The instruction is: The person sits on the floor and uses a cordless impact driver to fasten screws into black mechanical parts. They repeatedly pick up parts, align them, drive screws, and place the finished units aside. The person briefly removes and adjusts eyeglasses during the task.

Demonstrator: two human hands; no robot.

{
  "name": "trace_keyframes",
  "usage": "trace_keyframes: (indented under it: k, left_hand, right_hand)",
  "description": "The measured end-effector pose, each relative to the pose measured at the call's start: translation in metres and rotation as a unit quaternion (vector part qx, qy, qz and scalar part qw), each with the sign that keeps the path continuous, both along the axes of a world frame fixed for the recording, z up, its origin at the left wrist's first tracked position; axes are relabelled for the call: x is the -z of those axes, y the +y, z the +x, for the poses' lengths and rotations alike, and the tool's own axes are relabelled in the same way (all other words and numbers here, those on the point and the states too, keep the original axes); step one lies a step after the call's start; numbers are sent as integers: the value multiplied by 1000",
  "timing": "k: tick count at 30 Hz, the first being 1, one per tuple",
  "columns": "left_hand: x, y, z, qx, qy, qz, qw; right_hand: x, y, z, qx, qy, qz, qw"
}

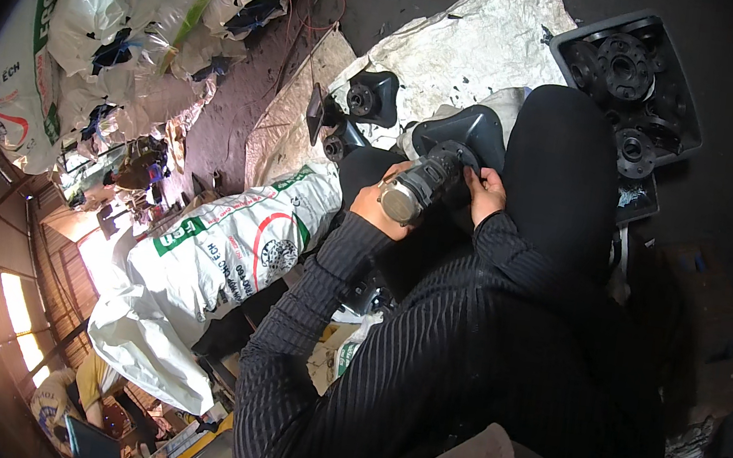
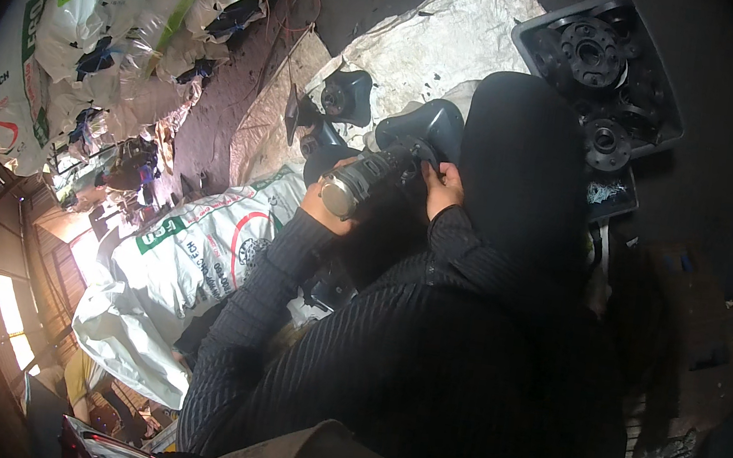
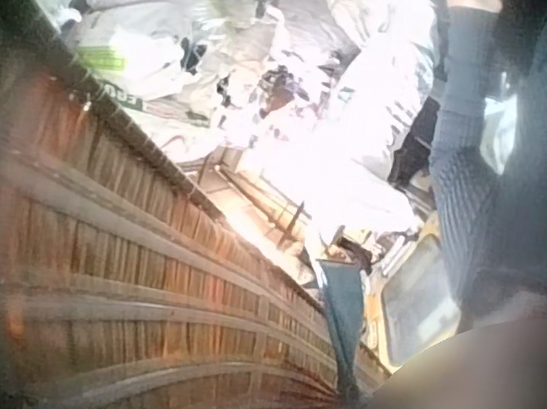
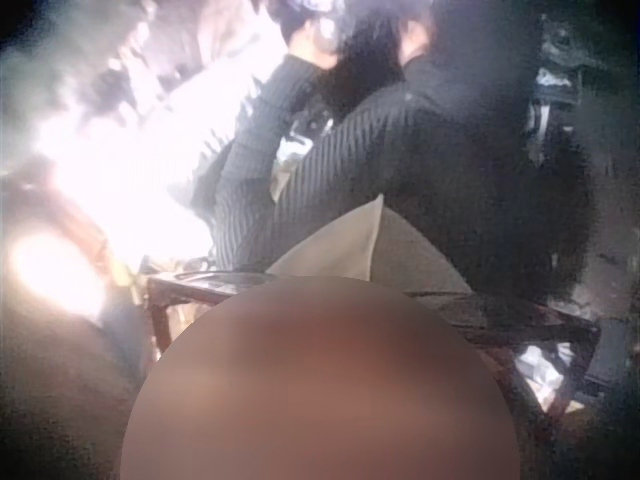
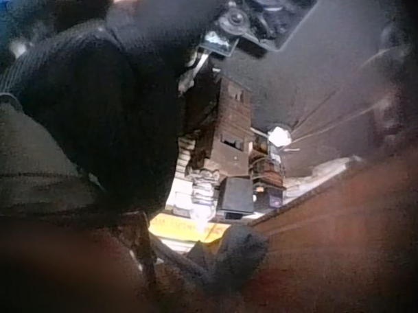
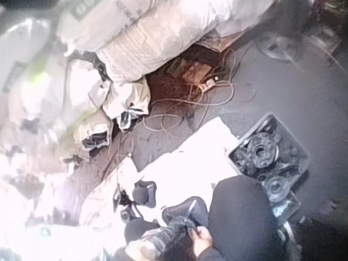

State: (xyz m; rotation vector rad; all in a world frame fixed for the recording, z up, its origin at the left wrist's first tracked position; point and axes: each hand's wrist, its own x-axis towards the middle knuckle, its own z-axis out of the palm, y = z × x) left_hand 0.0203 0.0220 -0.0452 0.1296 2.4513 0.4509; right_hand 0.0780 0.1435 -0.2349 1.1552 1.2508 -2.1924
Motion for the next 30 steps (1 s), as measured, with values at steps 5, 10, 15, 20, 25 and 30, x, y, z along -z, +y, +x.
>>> trace_keyframes:
  k: [5, 10, 15, 20, 25, 30]
  left_hand:
    - [15, 1, 6, -28, -16, 13, 999]
    - [-25, 22, 30, -144, 71, 111, 981]
    - [-73, 12, 93, -73, 48, 170, 982]
    - [-40, -4, 172, -82, 6, 28, 996]
    - [-10, -74, 221, 27, 206, 243, 947]
    - [36, -166, 164, -410, 278, 488, 719]
  right_hand:
    - [18, 2, 7, -23, 47, 43, 998]
    - [59, 6, -1, -97, 24, 42, 994]
    - [47, 31, -7, -87, 50, -47, 994]
    - [-34, 44, -16, -79, 51, -68, 993]
    - [-133, 24, -41, -134, 248, -21, 959]
    - [-221, -76, -51, -273, 380, -43, 883]
